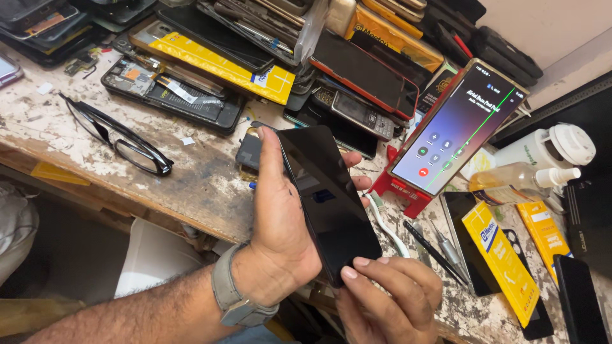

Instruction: The person applies adhesive along the edges of a smartphone frame using a small tube, then aligns and presses the screen assembly onto the frame. They inspect the edges and internal components, then test the device by powering it on and interacting with the touchscreen.

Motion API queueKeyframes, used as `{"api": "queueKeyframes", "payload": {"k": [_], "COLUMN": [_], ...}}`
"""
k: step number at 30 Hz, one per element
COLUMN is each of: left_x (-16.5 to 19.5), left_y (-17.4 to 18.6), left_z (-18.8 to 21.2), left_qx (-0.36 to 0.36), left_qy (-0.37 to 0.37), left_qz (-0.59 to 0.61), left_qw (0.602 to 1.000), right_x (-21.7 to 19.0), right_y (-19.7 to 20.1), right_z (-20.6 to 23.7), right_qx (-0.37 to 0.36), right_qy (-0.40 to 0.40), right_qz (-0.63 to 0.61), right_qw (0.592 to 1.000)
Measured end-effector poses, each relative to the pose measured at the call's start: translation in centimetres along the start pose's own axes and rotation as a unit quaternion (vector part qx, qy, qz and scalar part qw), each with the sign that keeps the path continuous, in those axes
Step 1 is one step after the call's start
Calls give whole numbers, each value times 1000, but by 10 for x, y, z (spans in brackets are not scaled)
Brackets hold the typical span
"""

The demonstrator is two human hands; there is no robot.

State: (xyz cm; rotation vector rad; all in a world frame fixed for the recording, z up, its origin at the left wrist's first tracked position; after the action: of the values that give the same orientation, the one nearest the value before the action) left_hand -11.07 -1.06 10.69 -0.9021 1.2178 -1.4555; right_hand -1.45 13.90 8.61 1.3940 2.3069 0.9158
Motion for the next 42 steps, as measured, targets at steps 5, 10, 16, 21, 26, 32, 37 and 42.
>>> {"api": "queueKeyframes", "payload": {"k": [5, 10, 16, 21, 26, 32, 37, 42], "left_x": [0, -1, 2, 2, 0, 3, 6, 6], "left_y": [-1, 0, -2, -4, -3, 0, 3, 1], "left_z": [0, 3, 7, 10, 10, 7, 7, 11], "left_qx": [-11, 13, 19, 10, 27, 10, -112, -189], "left_qy": [-9, 3, 6, -4, -7, -26, -3, 8], "left_qz": [-10, -32, -77, -80, -74, -66, -92, -92], "left_qw": [1000, 999, 997, 997, 997, 997, 989, 978], "right_x": [2, 2, 9, 6, -1, 3, 10, 10], "right_y": [-5, -5, -12, -21, -17, -19, -14, -24], "right_z": [-1, -4, 1, 10, 19, 21, 28, 37], "right_qx": [26, 15, -39, -22, -59, -87, -134, -60], "right_qy": [37, 3, -113, -110, -116, -72, -119, -214], "right_qz": [-3, -1, -71, -113, -65, -43, -125, -214], "right_qw": [999, 1000, 990, 987, 989, 993, 976, 951]}}
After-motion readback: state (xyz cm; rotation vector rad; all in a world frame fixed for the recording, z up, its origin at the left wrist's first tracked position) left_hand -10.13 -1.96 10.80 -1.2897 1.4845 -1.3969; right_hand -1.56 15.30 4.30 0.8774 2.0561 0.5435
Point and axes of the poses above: each hand's wrist, its own z-axis away from the middle knuckle, its own y-axis out of the back of the hand, x = y × z, the point moved 2 cm from there along -z, towards the middle knuckle, and after that the axes turned 15 degrees about z, right-handed, at the moved point
